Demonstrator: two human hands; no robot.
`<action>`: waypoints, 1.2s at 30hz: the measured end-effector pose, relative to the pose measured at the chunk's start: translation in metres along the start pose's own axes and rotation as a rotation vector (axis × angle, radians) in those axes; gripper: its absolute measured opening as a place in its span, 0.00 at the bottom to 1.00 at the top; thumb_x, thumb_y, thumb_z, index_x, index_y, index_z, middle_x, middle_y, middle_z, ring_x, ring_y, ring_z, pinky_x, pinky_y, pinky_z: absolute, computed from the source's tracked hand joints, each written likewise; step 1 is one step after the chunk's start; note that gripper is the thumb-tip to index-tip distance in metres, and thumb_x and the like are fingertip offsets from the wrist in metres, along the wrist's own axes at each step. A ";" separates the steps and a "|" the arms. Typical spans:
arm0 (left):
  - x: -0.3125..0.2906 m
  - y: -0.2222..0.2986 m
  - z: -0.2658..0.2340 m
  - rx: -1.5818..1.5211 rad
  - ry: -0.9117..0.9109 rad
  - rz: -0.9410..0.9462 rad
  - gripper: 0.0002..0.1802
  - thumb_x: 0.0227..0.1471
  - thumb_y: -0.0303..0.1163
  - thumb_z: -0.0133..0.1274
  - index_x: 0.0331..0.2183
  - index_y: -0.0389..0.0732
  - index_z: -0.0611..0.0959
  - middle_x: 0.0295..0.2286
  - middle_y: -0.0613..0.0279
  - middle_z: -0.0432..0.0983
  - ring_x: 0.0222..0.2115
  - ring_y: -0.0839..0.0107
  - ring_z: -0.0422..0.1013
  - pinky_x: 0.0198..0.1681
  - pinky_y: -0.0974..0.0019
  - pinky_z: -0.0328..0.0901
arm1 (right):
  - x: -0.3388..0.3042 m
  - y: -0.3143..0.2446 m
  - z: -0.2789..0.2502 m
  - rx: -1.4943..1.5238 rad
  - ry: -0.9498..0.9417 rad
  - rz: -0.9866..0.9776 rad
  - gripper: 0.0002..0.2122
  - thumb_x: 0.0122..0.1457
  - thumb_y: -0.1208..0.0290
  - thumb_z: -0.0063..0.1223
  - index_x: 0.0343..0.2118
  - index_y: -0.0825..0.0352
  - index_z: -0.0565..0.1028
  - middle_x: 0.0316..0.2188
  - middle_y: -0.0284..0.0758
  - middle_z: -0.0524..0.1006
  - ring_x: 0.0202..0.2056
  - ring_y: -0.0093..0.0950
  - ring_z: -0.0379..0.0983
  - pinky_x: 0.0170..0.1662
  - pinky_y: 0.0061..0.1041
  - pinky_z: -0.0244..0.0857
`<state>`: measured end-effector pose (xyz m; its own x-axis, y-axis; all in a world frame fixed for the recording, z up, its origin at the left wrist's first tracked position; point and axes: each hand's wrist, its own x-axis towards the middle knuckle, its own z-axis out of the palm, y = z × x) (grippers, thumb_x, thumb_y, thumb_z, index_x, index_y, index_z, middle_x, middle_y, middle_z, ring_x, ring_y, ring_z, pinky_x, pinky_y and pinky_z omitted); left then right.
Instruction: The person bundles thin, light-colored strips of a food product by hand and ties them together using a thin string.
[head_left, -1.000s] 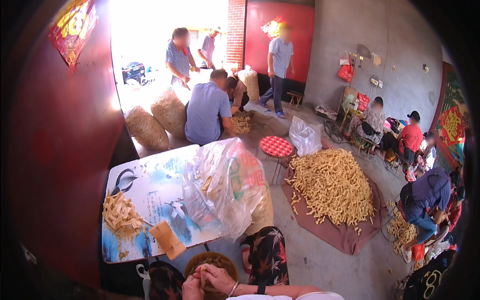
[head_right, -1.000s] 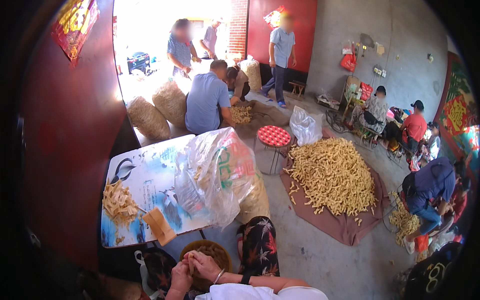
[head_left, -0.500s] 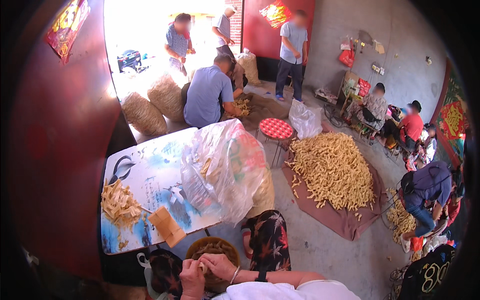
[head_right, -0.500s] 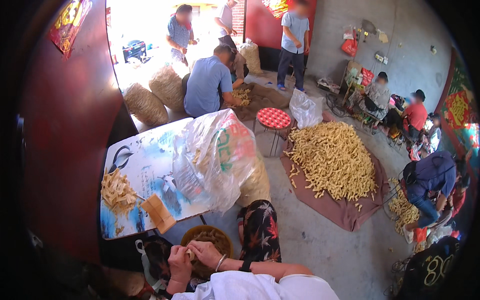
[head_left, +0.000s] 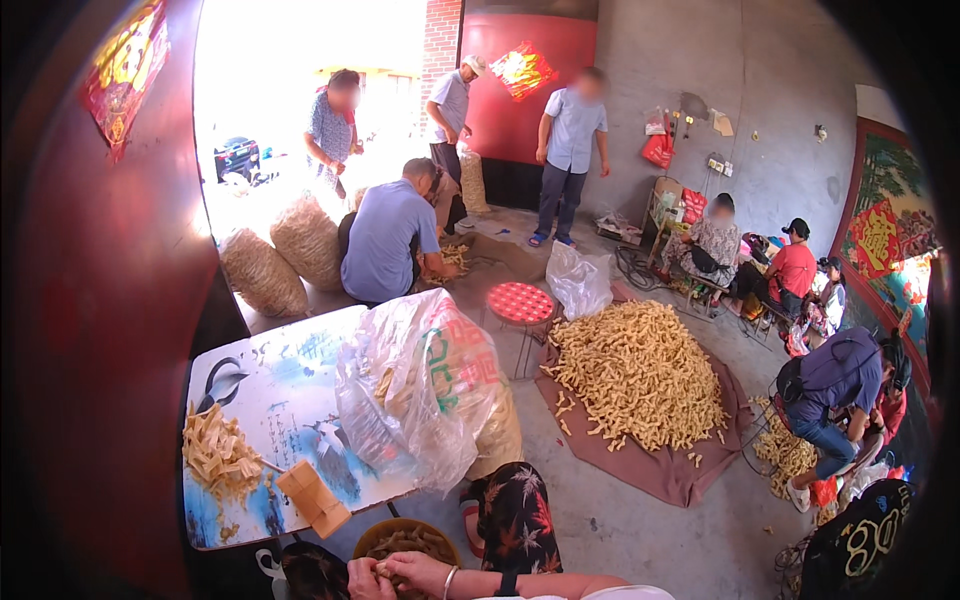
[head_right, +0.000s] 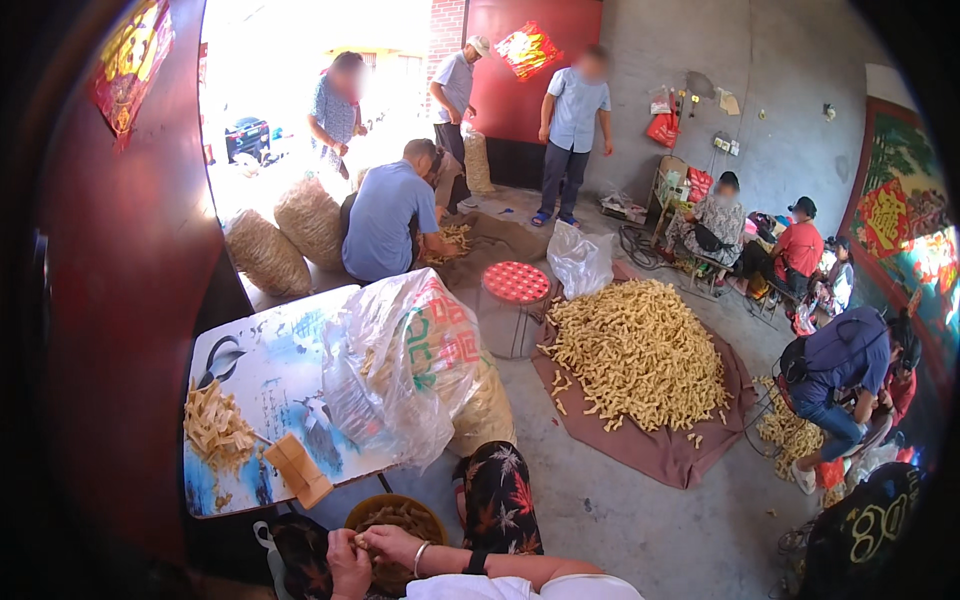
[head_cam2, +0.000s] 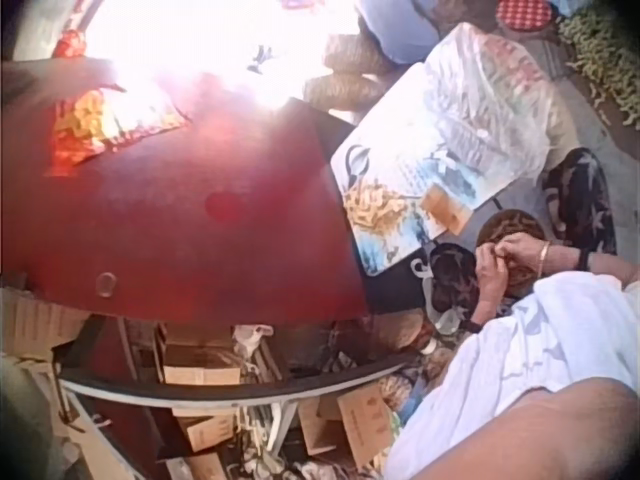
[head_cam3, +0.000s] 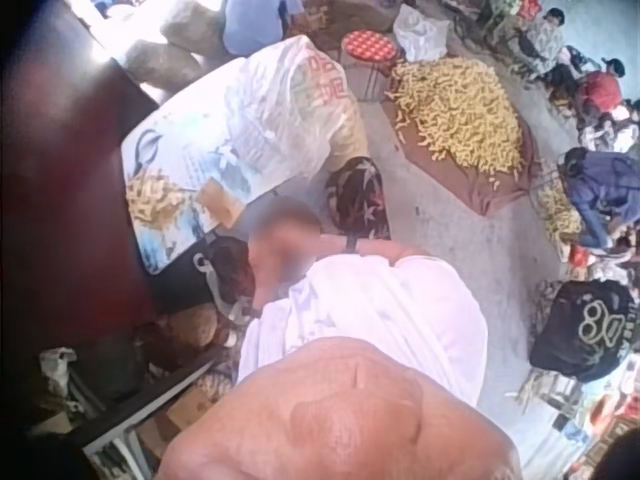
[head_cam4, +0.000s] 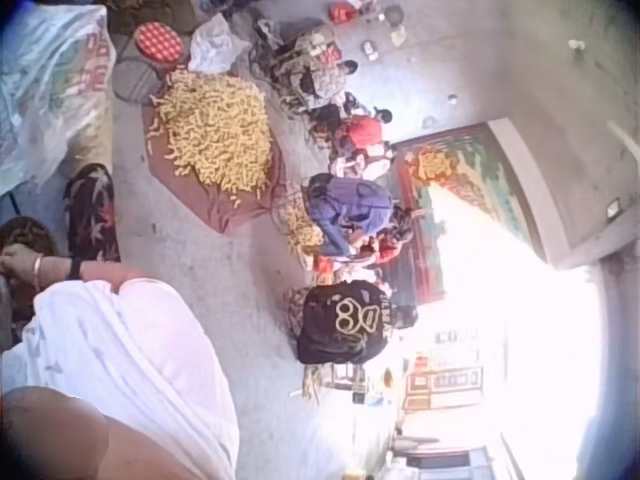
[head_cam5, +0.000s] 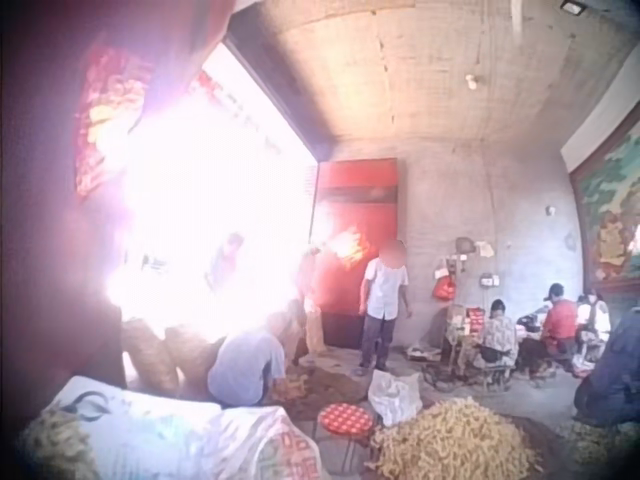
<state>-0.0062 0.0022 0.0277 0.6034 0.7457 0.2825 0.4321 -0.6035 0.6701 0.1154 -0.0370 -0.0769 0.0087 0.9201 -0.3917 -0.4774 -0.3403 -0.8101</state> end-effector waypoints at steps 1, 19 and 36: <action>0.000 -0.001 -0.001 -0.005 0.006 -0.007 0.07 0.51 0.27 0.53 0.34 0.37 0.77 0.31 0.53 0.74 0.29 0.57 0.73 0.33 0.61 0.68 | -0.002 -0.002 -0.001 0.108 -0.061 0.053 0.10 0.65 0.61 0.43 0.37 0.60 0.75 0.30 0.27 0.76 0.29 0.21 0.71 0.33 0.21 0.67; 0.001 0.002 -0.040 -0.252 0.027 -0.139 0.05 0.50 0.26 0.53 0.31 0.37 0.82 0.27 0.56 0.77 0.29 0.63 0.74 0.36 0.64 0.68 | -0.061 -0.073 0.019 -1.059 0.155 -0.482 0.11 0.64 0.61 0.44 0.35 0.64 0.69 0.27 0.45 0.77 0.30 0.47 0.74 0.31 0.40 0.67; -0.006 -0.014 0.002 -0.793 0.012 -0.438 0.11 0.53 0.28 0.55 0.39 0.35 0.78 0.33 0.66 0.77 0.36 0.80 0.70 0.41 0.74 0.65 | -0.064 -0.095 0.033 -0.853 0.325 -0.568 0.12 0.58 0.66 0.51 0.39 0.68 0.76 0.30 0.44 0.77 0.32 0.43 0.75 0.36 0.35 0.68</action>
<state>-0.0143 0.0059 0.0151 0.4849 0.8682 -0.1050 0.0306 0.1031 0.9942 0.1314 -0.0575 0.0398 0.3296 0.9332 0.1431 0.4401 -0.0178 -0.8978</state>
